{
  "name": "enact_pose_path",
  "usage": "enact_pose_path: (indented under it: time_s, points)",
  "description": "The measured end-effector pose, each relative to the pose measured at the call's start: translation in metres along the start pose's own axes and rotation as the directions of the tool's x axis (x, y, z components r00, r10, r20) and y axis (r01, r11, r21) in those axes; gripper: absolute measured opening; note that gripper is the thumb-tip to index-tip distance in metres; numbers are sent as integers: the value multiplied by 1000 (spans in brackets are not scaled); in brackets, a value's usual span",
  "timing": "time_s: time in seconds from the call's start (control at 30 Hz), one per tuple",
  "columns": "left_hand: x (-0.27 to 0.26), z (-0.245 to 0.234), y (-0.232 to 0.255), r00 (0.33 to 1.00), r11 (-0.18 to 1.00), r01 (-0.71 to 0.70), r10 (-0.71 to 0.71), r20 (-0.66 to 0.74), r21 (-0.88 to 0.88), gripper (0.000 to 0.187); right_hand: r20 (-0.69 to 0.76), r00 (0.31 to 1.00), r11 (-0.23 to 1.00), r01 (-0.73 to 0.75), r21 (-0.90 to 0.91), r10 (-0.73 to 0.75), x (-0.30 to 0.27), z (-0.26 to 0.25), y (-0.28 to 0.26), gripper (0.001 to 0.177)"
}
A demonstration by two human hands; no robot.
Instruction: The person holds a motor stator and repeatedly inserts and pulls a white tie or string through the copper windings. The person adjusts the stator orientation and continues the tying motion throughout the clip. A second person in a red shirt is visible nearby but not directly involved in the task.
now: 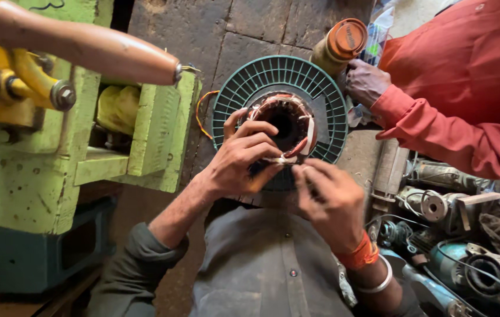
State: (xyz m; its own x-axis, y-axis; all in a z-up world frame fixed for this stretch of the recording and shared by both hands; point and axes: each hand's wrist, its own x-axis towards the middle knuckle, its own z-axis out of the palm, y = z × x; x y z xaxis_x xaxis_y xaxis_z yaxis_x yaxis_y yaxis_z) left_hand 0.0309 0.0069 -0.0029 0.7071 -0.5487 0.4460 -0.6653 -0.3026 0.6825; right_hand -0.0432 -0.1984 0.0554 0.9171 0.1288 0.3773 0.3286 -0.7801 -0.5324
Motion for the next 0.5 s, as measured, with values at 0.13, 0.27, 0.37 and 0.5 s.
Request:
enact_pose_path:
  time_s: [0.13, 0.27, 0.37, 0.5]
  points:
    - [0, 3, -1, 1000, 999, -4, 5, -12, 41, 18, 117, 985, 980, 140, -143, -123, 4, -8, 3, 17]
    - [2, 6, 1, 1000, 998, -3, 4, -19, 57, 18, 222, 952, 935, 264, -237, -213, 15, -15, 8, 17]
    - [6, 1, 2, 1000, 997, -7, 8, -14, 72, 17, 286, 938, 936, 268, -228, -199, 25, -12, 11, 12]
    - [0, 2, 1, 999, 998, -16, 17, -29, 60, 19, 241, 948, 946, 259, -197, -209, 19, -8, 13, 13]
